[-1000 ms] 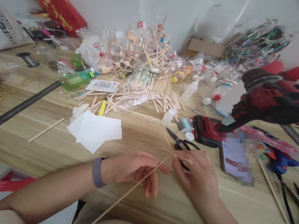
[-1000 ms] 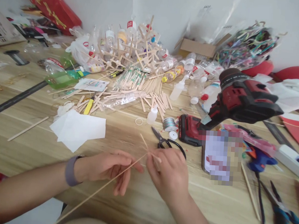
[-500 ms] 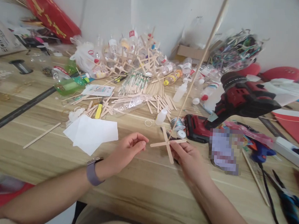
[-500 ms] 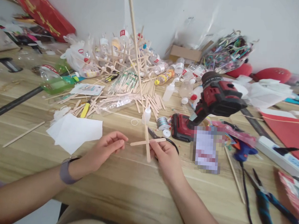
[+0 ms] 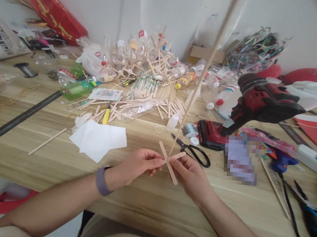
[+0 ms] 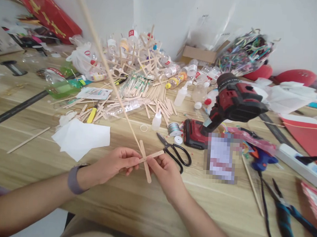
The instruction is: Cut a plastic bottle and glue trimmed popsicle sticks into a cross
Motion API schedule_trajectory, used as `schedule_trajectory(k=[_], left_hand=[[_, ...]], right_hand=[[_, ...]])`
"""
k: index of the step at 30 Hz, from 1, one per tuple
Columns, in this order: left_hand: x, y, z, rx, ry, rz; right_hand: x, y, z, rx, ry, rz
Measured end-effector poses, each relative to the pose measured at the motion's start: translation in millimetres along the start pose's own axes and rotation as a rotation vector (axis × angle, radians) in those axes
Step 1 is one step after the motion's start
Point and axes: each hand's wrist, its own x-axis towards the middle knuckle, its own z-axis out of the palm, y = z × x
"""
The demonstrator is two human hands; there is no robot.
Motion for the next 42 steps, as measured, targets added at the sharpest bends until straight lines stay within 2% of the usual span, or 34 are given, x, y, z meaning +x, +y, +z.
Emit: schedule_trajectory(k=[5,11,13,16,18,21,23,27,28,30,32,34,35,38,42], left_hand=[[0.2,-0.6,0.3,-0.034,0.011,-0.065],[0.7,-0.6,1.7,-0.029,0.005,-0.058],[0.7,-0.1,1.8,-0.029,0.006,-0.056],[-1.6,3.3,0.8,0.056,0.052,0.003],[-5.5,8.7,-0.6,0.157,0.129,0.058],[-13.5,20.2,-4.2,0.304,0.245,0.132],[-17.6,27.3,-7.5,0.287,0.171,0.097],[-18.4,32.3,-15.4,0.146,-0.187,-0.103],[-17.8,31.8,-17.3,0.128,-0.237,-0.131],[-17.0,30.3,-20.6,0.078,-0.257,-0.139],[-17.6,30.4,-23.5,-0.001,-0.208,-0.090],[-19.4,33.2,-25.7,-0.091,-0.130,0.017],[-20.3,35.4,-26.5,-0.139,-0.098,0.077],[-20.8,42.5,-28.3,-0.289,-0.022,0.232],[-14.6,43.3,-31.0,-0.393,0.065,0.292]], right_hand=[[-0.7,2.0,3.4,-0.043,-0.035,-0.006],[-3.1,-2.2,10.2,-0.083,-0.034,-0.080],[-3.5,-2.7,9.8,-0.136,0.010,-0.135],[-2.8,-4.0,4.1,-0.274,0.163,-0.267],[-2.3,-6.9,-2.1,-0.402,0.251,-0.372],[-3.1,-12.9,-10.3,-0.613,0.301,-0.507],[-4.2,-15.0,-13.2,-0.752,0.338,-0.583],[-3.8,-12.8,-17.1,-0.988,0.376,-0.756],[-2.5,-12.5,-19.5,-1.031,0.346,-0.809],[1.3,-14.4,-27.0,-1.099,0.280,-0.869],[6.4,-20.4,-36.5,-1.175,0.303,-0.798],[11.4,-28.7,-44.5,-1.291,0.494,-0.581],[13.7,-32.7,-47.0,-1.388,0.534,-0.444],[20.6,-40.8,-48.2,-1.572,0.531,-0.132],[33.3,-43.0,-46.2,-1.607,0.513,0.004]])
